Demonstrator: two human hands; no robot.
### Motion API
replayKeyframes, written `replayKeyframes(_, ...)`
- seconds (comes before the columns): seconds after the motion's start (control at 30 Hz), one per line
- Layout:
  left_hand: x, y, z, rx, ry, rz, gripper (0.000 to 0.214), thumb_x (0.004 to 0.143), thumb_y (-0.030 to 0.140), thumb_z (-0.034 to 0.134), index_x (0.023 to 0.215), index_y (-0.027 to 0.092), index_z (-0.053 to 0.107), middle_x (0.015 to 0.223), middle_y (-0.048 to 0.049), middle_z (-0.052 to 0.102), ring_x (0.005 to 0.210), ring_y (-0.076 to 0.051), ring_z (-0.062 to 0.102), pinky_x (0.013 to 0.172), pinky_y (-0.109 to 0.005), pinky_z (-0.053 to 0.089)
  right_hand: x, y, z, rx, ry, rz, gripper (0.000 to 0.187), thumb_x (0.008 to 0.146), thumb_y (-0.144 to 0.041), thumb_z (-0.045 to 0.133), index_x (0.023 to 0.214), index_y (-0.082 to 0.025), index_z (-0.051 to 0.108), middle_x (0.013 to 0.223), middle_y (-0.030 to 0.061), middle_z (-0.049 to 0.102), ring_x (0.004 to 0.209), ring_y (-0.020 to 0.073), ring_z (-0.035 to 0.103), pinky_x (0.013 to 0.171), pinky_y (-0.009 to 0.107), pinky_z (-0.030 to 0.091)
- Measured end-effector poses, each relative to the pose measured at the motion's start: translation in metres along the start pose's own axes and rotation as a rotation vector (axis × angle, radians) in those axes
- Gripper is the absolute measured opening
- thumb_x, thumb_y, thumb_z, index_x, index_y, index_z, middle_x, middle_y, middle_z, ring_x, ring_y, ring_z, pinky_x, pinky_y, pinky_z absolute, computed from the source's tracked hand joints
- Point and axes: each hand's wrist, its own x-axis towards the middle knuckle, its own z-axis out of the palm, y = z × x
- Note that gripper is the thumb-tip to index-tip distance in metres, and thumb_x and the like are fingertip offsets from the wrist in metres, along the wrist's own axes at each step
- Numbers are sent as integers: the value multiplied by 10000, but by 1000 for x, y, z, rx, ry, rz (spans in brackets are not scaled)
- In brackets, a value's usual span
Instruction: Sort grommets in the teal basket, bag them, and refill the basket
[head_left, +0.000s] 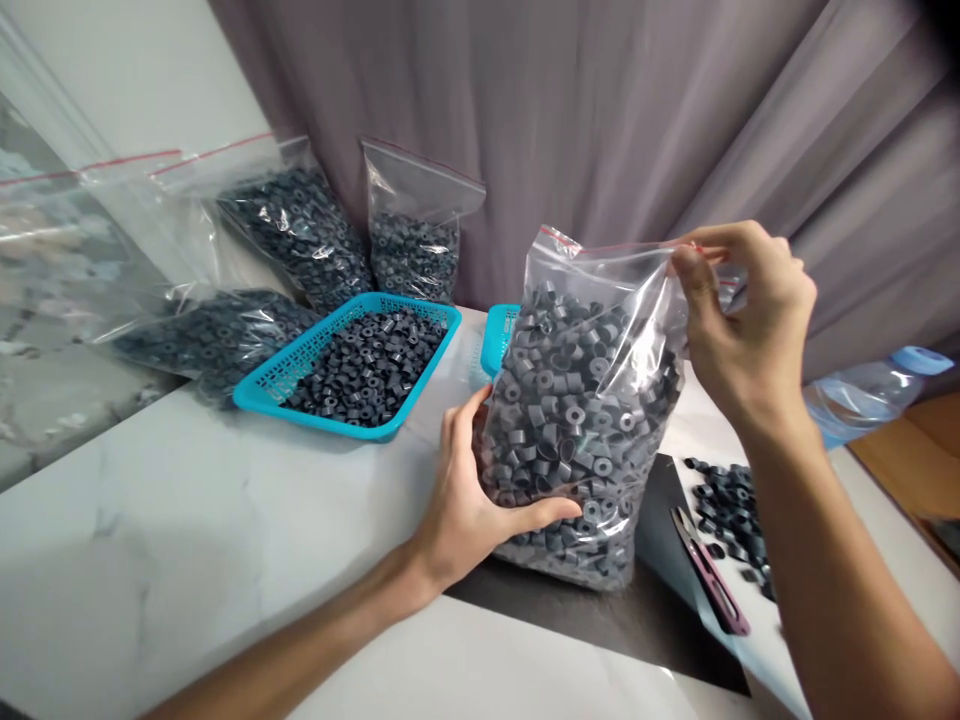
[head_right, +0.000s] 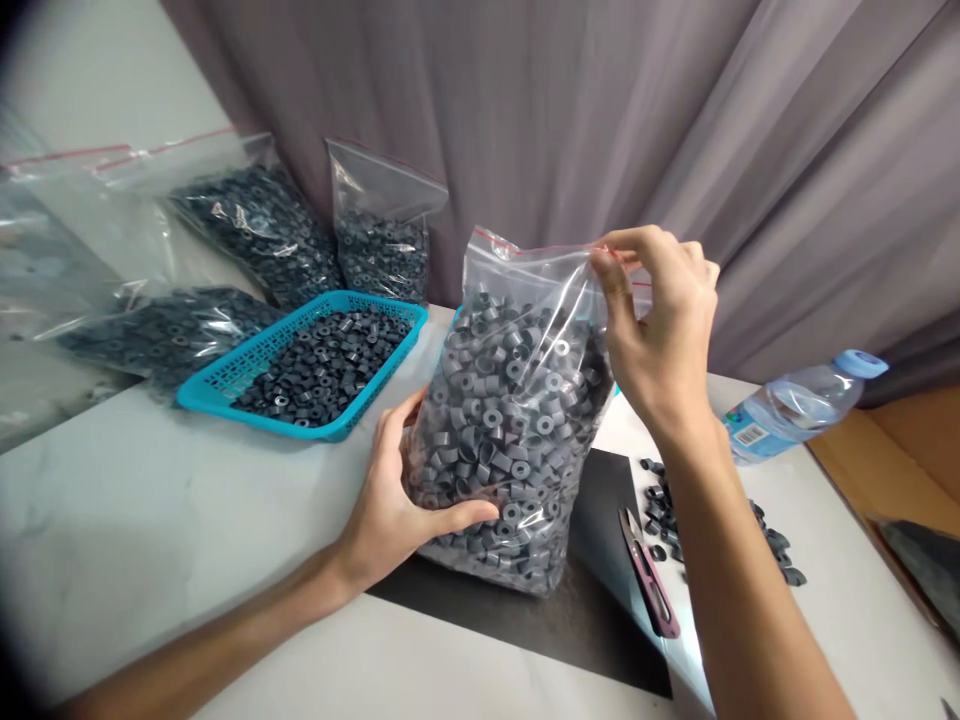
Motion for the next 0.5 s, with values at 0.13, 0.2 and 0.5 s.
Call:
replayKeyframes(0.13,-3,1,1,14,24,30,1160,577,588,944,1513,262,341,1388,-121,468,1361,-333,482,1161,-522,441,1,-6,-3,3,-12,18,152,1018,-348,573,1018,-241,681,992,40,752,994,266,682,970,528,464)
replayKeyframes(0.2,-4,2,0,9,26,32,1154,586,585,941,1515,263,337,1388,-121,467,1358,-334,481,1161,-526,437,3,-7,-7,32,-17,21,131,1001,-340,603,1050,-249,685,994,32,745,986,261,686,996,549,457)
replayKeyframes(0.5,-3,-1,0,51,48,29,1113,605,587,932,1501,259,359,1349,-114,478,1325,-336,501,1110,-504,481,13,33,-40,155,-247,51,629,873,-522,743,1424,-305,533,1288,96,656,1261,281,579,1100,556,427)
